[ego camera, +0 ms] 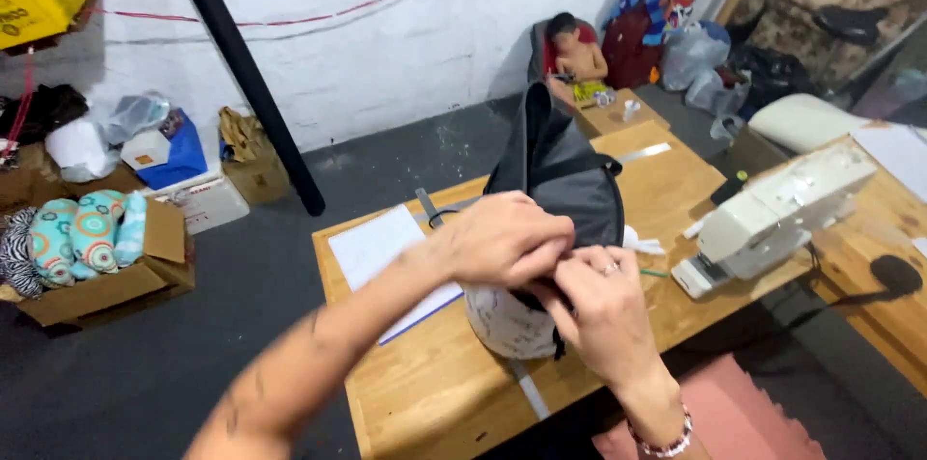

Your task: Finalizing the details of a handmade bag by trimming and adjusting the drawstring cord.

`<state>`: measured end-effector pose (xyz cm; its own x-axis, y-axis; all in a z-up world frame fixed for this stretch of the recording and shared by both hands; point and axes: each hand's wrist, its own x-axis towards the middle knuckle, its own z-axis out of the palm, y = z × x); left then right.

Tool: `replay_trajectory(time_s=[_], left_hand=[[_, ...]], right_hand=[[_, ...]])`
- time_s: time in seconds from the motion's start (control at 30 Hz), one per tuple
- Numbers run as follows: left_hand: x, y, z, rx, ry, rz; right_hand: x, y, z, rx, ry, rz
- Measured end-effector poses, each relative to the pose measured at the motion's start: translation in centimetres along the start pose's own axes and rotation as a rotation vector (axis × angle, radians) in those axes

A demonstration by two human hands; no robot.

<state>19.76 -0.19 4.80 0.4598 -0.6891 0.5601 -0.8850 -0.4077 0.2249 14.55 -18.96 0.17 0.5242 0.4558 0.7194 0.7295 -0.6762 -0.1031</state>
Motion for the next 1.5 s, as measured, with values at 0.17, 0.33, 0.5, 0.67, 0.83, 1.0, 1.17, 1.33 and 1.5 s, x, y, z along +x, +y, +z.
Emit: replay_trajectory(time_s=[0.17,0.33,0.5,0.67,0.83,1.0,1.17,1.33,1.5], left_hand=[[5.4,-11.0,2.0,0.488,-0.775,-0.455],[8.7,-19.3,2.8,0.636,-0.722,-0.629],[10.1,-23.5,0.1,0.477,-0.486,-0.699],[9.6,-20.8,-0.6,0.435,-0.497,-0.729],[6.1,-20.0,-2.4,0.182,0.238,-0.235],[1.3,-21.6,0.3,-0.433,0.208,-0.696],[0.4,-12.1,0.7,-0.13,0.436,-0.534],[2.1,2.2,3.1,0.169,0.085,0.081],[3.3,5.8,8.5,0.333,0.046,0.168]], right_hand=[[-1.2,0.2,-2.1,-0.117,-0.103,-0.087],[-4.4,1.5,-3.7,-0.266,-0.136,-0.185],[-9.0,3.4,-3.9,-0.437,-0.291,0.238],[-9.7,5.5,-4.3,-0.271,-0.332,0.428],[-7.8,6.4,-4.7,0.332,0.128,0.776],[-5.3,5.9,-2.6,0.528,-0.03,0.958],[-4.8,5.5,-1.1,0.601,-0.016,0.851],[-7.4,6.1,0.4,0.51,0.14,1.1],[-10.2,9.1,-2.2,0.188,-0.487,1.193]])
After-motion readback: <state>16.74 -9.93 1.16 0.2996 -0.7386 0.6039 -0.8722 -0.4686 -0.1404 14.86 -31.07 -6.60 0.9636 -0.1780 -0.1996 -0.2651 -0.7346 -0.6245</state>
